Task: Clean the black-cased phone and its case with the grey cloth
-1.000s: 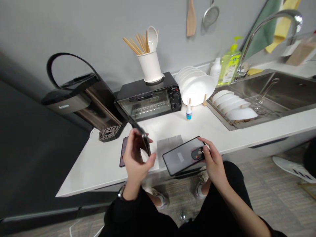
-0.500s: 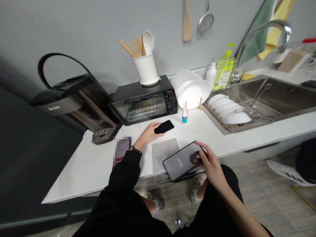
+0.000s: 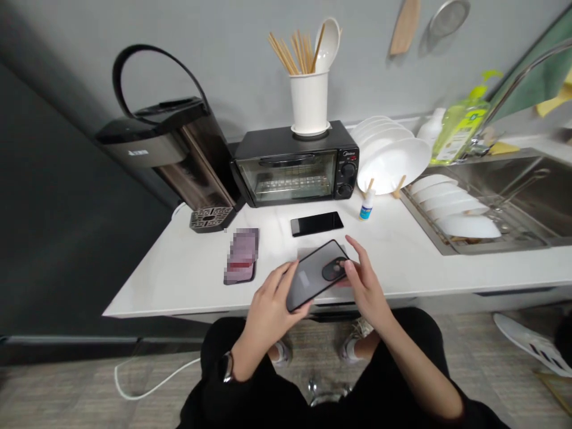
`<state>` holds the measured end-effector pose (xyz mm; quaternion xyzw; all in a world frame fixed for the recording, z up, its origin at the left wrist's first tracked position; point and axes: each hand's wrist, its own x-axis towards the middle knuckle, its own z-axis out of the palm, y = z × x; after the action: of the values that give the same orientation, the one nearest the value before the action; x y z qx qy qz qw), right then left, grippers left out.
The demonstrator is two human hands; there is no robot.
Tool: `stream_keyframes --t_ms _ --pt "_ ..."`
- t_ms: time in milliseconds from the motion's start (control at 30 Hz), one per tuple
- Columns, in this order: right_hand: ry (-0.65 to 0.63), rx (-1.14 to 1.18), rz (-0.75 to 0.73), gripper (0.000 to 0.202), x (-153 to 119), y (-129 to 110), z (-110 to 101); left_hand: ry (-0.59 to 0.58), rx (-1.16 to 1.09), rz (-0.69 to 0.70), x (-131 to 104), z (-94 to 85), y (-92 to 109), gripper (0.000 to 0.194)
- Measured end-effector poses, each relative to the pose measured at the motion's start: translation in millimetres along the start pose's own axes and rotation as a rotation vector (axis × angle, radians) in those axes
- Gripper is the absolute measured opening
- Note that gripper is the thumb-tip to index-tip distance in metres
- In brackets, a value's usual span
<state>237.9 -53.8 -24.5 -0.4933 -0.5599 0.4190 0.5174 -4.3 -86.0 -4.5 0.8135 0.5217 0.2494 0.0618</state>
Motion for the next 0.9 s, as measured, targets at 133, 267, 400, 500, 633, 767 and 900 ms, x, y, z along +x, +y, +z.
stream_keyframes --t_ms 133,267,400,500,633,767,900 --pt "0.115 -0.492 -0.208 0.052 29 16 -2 0.103 0.014 -0.129 -20 -8.8 -24 0.076" --pt "0.010 -0.749 -0.288 0.025 49 29 -20 0.035 0.006 -0.143 -21 -6.8 -34 0.082" --pt "0.126 -0.567 -0.128 0.026 39 11 -53 0.004 -0.031 -0.114 -1 6.7 -33 0.087" --pt "0.327 -0.469 -0.173 0.027 25 -12 -66 -0.033 -0.074 -0.061 22 20.4 -24 0.091" --pt "0.078 -0.645 -0.275 0.021 17 -15 -47 -0.098 -0.127 -0.012 46 35.9 -9 0.099" --pt "-0.195 -0.891 -0.396 0.030 16 11 -23 -0.136 -0.236 -0.025 47 35.2 -10 0.104" --pt "-0.169 -0.971 -0.453 0.043 7 21 -11 -0.197 -0.318 -0.022 42 25.9 -15 0.106"
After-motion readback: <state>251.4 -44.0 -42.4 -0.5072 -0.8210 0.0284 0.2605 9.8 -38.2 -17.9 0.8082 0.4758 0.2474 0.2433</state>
